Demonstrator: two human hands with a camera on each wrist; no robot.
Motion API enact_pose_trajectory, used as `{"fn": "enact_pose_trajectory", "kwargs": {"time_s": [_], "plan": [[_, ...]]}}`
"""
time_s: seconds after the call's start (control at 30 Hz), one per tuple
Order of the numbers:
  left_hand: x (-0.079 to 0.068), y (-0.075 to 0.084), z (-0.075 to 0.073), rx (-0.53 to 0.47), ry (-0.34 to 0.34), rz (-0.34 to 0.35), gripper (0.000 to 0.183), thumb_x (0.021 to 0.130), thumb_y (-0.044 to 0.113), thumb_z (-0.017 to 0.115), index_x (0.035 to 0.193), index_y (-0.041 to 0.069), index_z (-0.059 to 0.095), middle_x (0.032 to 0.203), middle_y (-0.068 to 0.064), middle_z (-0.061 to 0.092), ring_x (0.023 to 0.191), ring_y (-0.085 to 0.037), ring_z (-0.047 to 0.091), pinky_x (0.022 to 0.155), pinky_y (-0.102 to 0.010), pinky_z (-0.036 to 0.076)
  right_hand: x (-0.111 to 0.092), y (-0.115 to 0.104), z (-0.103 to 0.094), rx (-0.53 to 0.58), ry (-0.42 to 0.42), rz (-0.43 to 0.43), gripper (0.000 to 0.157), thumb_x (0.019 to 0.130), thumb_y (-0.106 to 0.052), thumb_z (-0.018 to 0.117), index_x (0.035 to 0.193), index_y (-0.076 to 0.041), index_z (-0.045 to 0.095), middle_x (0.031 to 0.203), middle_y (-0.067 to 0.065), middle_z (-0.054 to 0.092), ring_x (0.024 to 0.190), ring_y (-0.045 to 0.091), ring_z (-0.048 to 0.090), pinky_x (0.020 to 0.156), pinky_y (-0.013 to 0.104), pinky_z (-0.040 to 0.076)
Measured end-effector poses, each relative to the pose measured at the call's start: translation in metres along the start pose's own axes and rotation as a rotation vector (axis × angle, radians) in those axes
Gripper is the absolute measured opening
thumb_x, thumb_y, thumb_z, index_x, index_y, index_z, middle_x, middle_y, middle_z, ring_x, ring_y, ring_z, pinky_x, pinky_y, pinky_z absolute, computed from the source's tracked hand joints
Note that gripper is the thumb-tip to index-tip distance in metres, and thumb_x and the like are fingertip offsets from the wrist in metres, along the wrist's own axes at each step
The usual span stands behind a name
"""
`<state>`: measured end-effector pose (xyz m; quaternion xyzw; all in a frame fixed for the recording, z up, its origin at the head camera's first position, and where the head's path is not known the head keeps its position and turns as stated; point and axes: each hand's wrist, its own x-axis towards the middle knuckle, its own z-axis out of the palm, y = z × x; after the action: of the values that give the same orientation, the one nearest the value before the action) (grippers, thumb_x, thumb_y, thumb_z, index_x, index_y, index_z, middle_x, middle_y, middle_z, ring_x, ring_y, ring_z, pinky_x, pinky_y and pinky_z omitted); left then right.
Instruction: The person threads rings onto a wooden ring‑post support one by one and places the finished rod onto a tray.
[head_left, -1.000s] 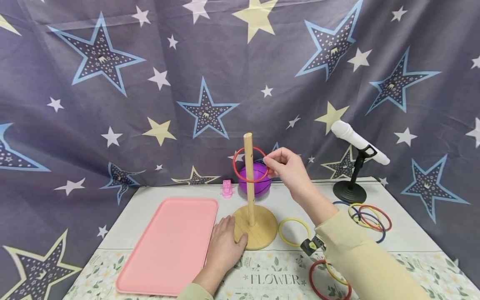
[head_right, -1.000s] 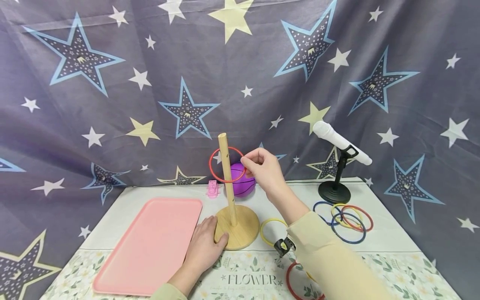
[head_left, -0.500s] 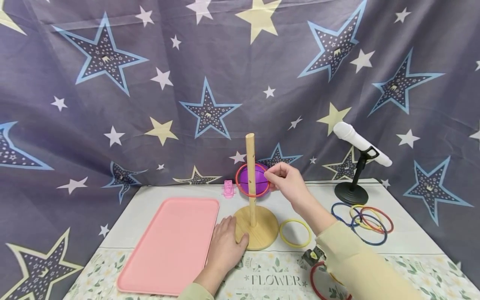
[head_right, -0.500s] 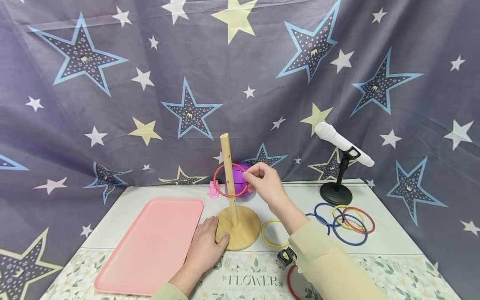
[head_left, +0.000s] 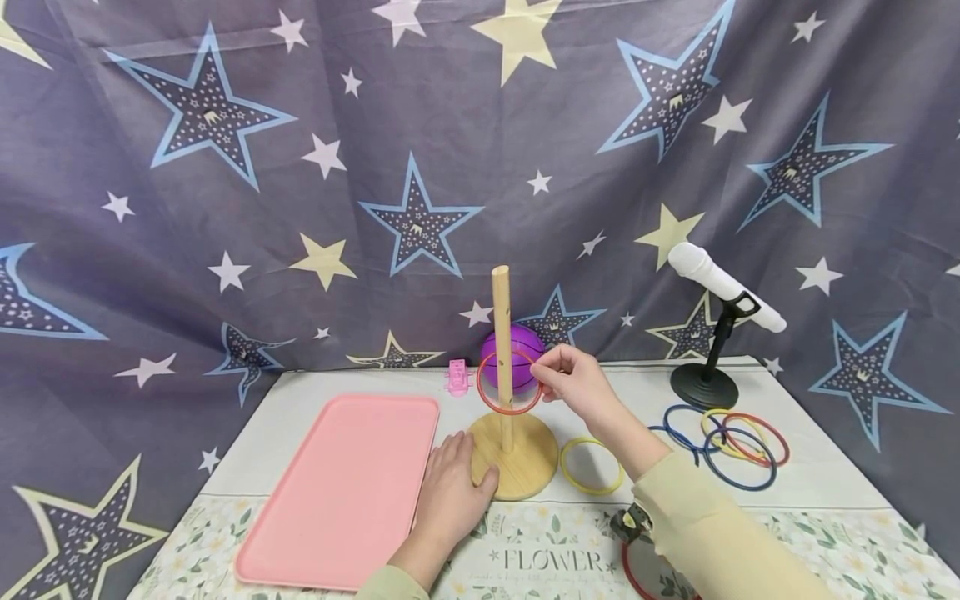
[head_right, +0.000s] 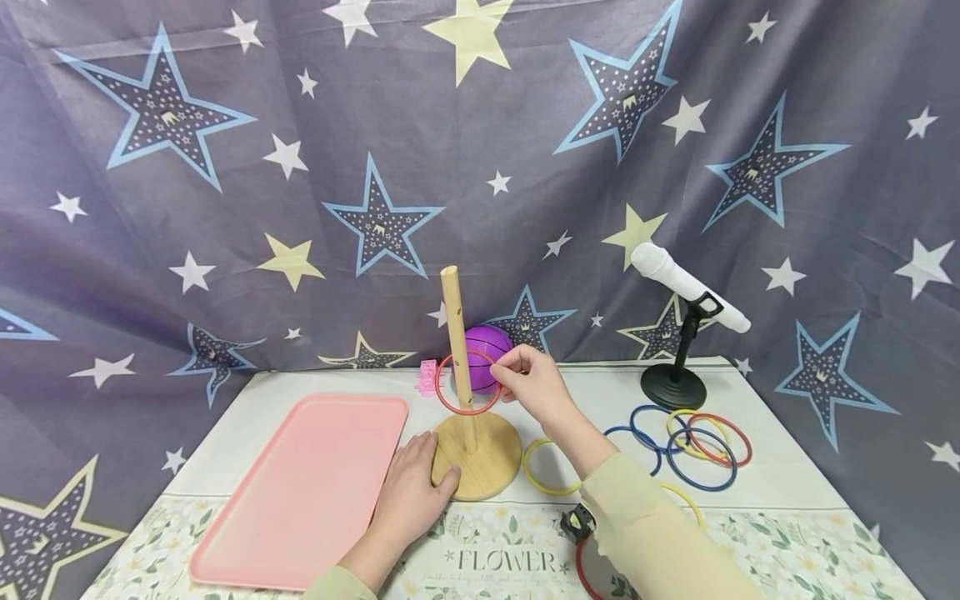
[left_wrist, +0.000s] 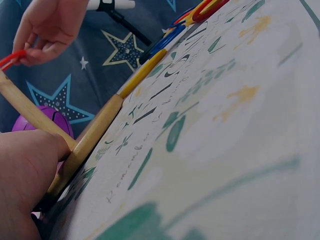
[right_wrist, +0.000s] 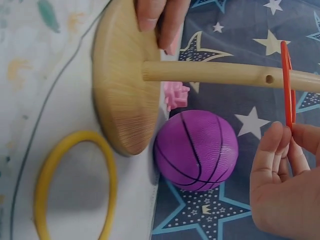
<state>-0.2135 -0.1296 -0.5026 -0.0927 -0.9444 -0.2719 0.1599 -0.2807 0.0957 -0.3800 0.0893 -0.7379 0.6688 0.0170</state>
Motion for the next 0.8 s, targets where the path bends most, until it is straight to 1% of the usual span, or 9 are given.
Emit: {"fn": "enact_pose_trajectory", "kwargs": {"time_s": [0.17,0.27,0.5,0.67,0.8], "plan": [[-0.001,0.003,-0.003,-0.013,0.000,-0.005,0.068,0.100,0.031,0.075,0.148,-0.015,0.058,0.154,-0.036,0.055,0.149,-0.052,0.049,0.128,-0.065,0.032,0.000,0.011,0.000,-0.017,-0.038,0.022,0.013,0.104,-0.007,0.075,0.109,0.005,0.070,0.084,0.006,0.068,0.071,0.014,0.064,0.068,0.027,0.062],[-0.001,0.002,-0.002,-0.011,0.000,-0.002,0.067,0.100,0.031,0.075,0.148,-0.014,0.059,0.154,-0.036,0.056,0.148,-0.052,0.049,0.128,-0.066,0.032,0.001,0.017,0.000,-0.040,-0.048,0.028,0.013,0.104,-0.006,0.074,0.109,0.005,0.071,0.083,0.006,0.067,0.071,0.014,0.063,0.067,0.026,0.062],[-0.001,0.001,-0.001,-0.015,0.008,0.002,0.067,0.099,0.030,0.075,0.147,-0.014,0.059,0.153,-0.036,0.057,0.148,-0.052,0.050,0.127,-0.066,0.033,0.000,0.027,0.002,-0.080,-0.073,0.065,0.014,0.105,-0.007,0.074,0.111,0.005,0.071,0.084,0.006,0.066,0.071,0.014,0.062,0.068,0.030,0.063],[0.000,0.001,0.000,-0.015,0.012,0.006,0.067,0.099,0.031,0.076,0.147,-0.013,0.060,0.153,-0.035,0.057,0.147,-0.052,0.050,0.127,-0.066,0.033,0.000,0.037,0.004,-0.105,-0.083,0.082,0.010,0.105,-0.005,0.072,0.109,0.005,0.072,0.084,0.007,0.066,0.071,0.014,0.062,0.067,0.027,0.061],[0.000,0.000,0.000,-0.007,0.019,0.010,0.067,0.099,0.031,0.076,0.148,-0.012,0.060,0.153,-0.034,0.057,0.147,-0.052,0.050,0.127,-0.066,0.033,0.001,0.043,0.006,-0.105,-0.094,0.099,0.007,0.104,-0.004,0.073,0.105,0.003,0.071,0.081,0.008,0.064,0.070,0.014,0.062,0.066,0.025,0.059]]}}
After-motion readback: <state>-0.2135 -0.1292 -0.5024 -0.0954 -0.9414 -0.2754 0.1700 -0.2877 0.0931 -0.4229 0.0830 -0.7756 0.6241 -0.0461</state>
